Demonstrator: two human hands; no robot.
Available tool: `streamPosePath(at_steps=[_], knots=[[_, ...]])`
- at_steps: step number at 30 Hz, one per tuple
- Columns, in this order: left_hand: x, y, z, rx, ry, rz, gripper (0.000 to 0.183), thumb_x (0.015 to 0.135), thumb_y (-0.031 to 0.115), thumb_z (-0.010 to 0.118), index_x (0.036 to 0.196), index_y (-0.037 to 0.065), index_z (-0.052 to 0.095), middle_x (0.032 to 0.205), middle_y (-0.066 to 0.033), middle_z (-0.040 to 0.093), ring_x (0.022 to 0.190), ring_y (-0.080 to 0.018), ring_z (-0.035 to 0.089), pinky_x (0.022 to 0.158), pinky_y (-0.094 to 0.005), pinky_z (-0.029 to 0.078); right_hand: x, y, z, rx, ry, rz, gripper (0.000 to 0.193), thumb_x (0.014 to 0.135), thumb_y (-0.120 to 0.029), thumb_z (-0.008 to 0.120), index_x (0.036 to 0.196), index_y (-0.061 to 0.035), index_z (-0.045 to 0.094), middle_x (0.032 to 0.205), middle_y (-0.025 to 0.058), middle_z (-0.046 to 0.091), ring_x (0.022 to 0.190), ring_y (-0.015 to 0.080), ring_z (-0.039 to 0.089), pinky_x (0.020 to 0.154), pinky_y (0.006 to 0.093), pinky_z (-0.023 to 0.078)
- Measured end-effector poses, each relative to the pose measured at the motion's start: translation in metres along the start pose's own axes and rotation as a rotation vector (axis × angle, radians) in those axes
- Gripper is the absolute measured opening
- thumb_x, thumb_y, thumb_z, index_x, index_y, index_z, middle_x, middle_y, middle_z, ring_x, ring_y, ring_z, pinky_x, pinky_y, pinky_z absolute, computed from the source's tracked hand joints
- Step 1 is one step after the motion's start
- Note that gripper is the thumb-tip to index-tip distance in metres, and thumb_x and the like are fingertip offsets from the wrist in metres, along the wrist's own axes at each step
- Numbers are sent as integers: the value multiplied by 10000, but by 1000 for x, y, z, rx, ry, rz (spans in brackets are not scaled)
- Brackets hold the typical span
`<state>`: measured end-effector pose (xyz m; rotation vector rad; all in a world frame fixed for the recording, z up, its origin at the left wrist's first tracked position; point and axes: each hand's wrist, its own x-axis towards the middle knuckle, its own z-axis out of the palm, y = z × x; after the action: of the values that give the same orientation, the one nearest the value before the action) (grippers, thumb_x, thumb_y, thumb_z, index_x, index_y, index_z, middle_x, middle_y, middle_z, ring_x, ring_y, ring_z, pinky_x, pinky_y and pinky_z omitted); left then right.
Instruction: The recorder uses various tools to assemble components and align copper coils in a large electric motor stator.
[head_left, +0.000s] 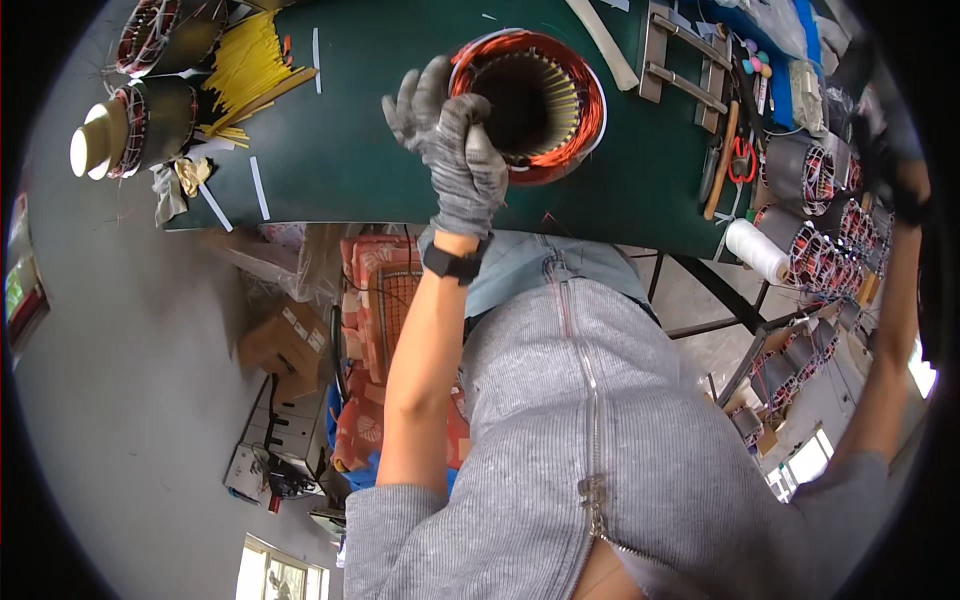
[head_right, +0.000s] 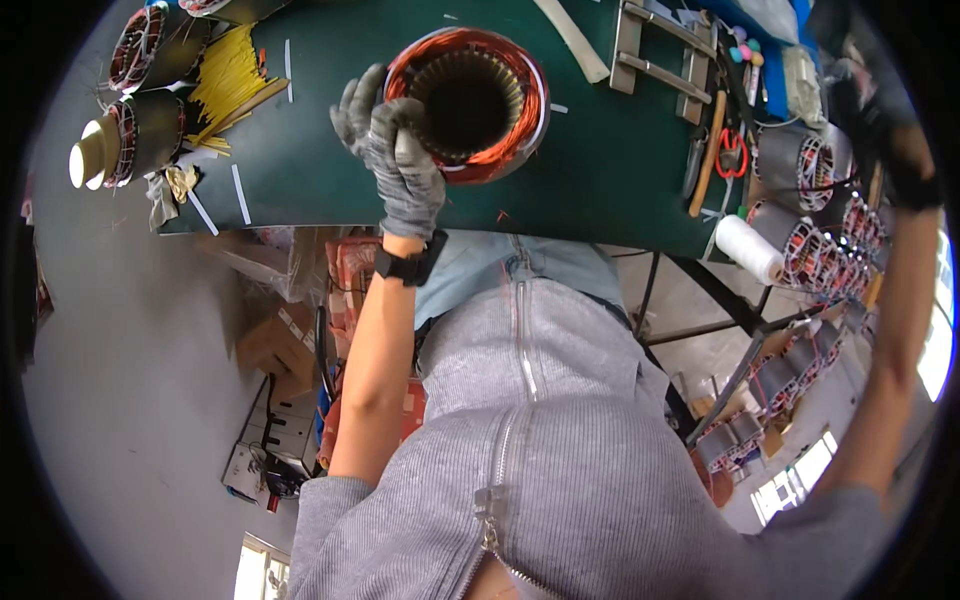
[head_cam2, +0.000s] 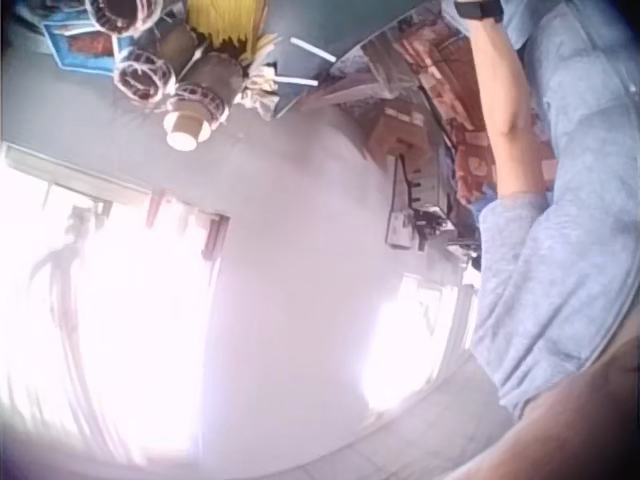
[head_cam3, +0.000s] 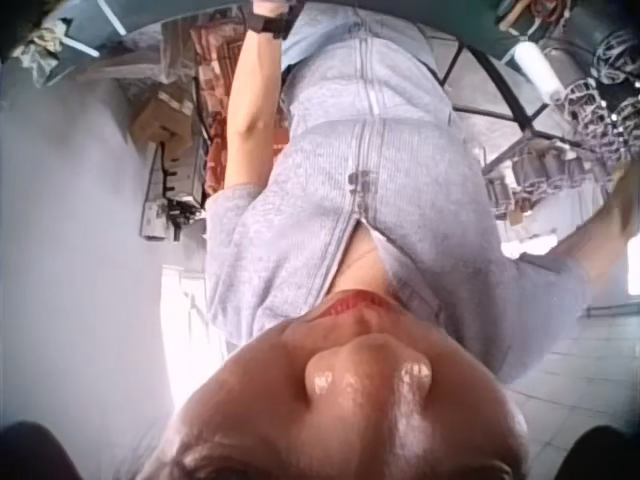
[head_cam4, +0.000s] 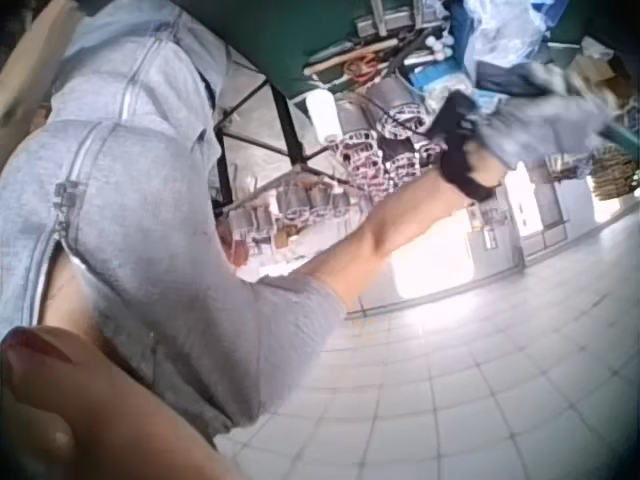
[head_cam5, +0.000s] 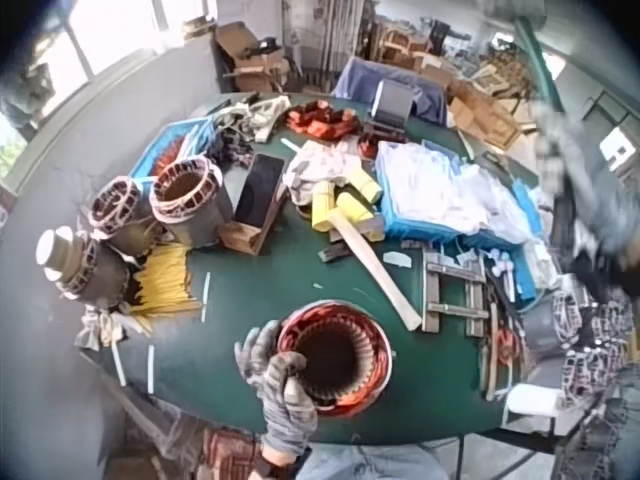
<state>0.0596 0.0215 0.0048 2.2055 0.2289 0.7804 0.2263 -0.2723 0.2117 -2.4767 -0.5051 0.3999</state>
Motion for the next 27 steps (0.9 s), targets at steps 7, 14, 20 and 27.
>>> streamPosePath(at_steps=[7,14,20,27], knots=[[14,10,10,-124,-214,98,245,736,218,598,910,47,593,1166,-194,506,1144,-341,427,964,-426,337,-89,-12,103,-214,-573,222,378,798,-354,565,1012,-51,486,735,199,564,639,351,585,593,448,450],[6,-8,1,-188,-277,26,287,876,306,386,878,98,583,1257,-198,426,1177,-334,389,991,-435,294,-157,62,188,314,-98,173,381,789,-378,567,939,-29,533,747,192,584,713,359,583,642,417,444],[12,-3,-4,-235,-379,-47,371,916,367,323,951,97,575,1294,-183,375,1201,-316,359,1004,-434,280,-174,109,234,473,27,308,347,784,-356,585,914,-36,551,733,143,592,678,312,591,633,397,449],[44,-11,-39,-95,-665,153,442,926,377,336,1189,54,485,1311,-194,366,1212,-336,358,1008,-447,284,-184,121,238,-73,261,509,388,743,-312,612,1049,-93,519,995,111,520,940,287,535,777,418,435]])
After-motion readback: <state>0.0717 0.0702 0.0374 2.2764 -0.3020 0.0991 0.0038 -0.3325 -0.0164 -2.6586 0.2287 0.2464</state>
